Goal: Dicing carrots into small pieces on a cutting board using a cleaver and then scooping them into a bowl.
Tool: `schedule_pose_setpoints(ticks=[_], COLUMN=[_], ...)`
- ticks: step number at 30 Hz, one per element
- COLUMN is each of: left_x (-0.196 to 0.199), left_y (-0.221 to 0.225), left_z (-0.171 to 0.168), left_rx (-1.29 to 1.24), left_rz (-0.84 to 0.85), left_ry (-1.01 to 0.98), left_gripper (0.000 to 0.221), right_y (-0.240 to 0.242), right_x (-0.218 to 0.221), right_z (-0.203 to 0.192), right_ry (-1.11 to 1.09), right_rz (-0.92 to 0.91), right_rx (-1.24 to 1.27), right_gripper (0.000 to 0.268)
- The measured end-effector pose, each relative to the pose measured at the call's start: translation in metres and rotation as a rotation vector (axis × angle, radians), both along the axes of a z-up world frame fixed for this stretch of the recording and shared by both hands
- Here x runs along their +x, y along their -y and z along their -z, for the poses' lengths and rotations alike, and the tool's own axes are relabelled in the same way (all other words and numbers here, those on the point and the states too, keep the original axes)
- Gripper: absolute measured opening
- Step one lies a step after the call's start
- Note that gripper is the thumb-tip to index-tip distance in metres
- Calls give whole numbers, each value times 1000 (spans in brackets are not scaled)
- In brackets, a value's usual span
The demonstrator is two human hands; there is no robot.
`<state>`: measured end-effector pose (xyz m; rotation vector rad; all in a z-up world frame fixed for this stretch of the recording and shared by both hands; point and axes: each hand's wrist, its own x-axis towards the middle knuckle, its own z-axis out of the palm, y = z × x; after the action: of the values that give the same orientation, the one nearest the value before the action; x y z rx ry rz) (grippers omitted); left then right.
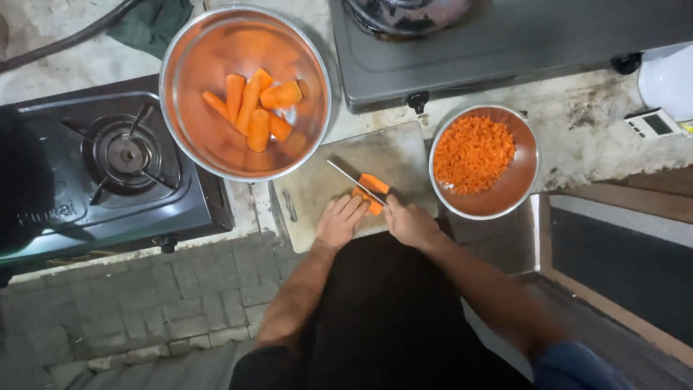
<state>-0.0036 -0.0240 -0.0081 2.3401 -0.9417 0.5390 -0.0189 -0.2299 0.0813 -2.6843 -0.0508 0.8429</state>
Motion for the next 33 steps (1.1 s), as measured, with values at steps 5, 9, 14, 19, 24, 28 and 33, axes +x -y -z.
schedule_pose_setpoints(ticks=[5,9,14,19,24,28,33], left_x=[-4,-10,-8,-8,-11,-14,-14], left_y=[0,2,0,-2,-4,-3,-3], left_z=[4,11,0,8,15,18,23], left_rx=[-14,-27,-19,-16,5,5,-6], left_rz=[-31,-55,-56,-33,-18,-19,-13], left_ry=[18,16,24,6,-8,-30,-49], left_gripper=[20,22,23,25,29,30,26], right_y=[11,17,17,16,16,10,-2], right_x=[-21,-42,-57,-57,-54,-39,-25], right_z=[-28,-41,-29,-51,-63,-87,-107], right_ry=[145,206,239,267,-22,-145,-350], right_rz=[64,-29,-44,-105,6,5,57], right_rx=[27,-24,6,-102,-100,-84,-32], right_gripper=[31,27,22,20,30,32,32])
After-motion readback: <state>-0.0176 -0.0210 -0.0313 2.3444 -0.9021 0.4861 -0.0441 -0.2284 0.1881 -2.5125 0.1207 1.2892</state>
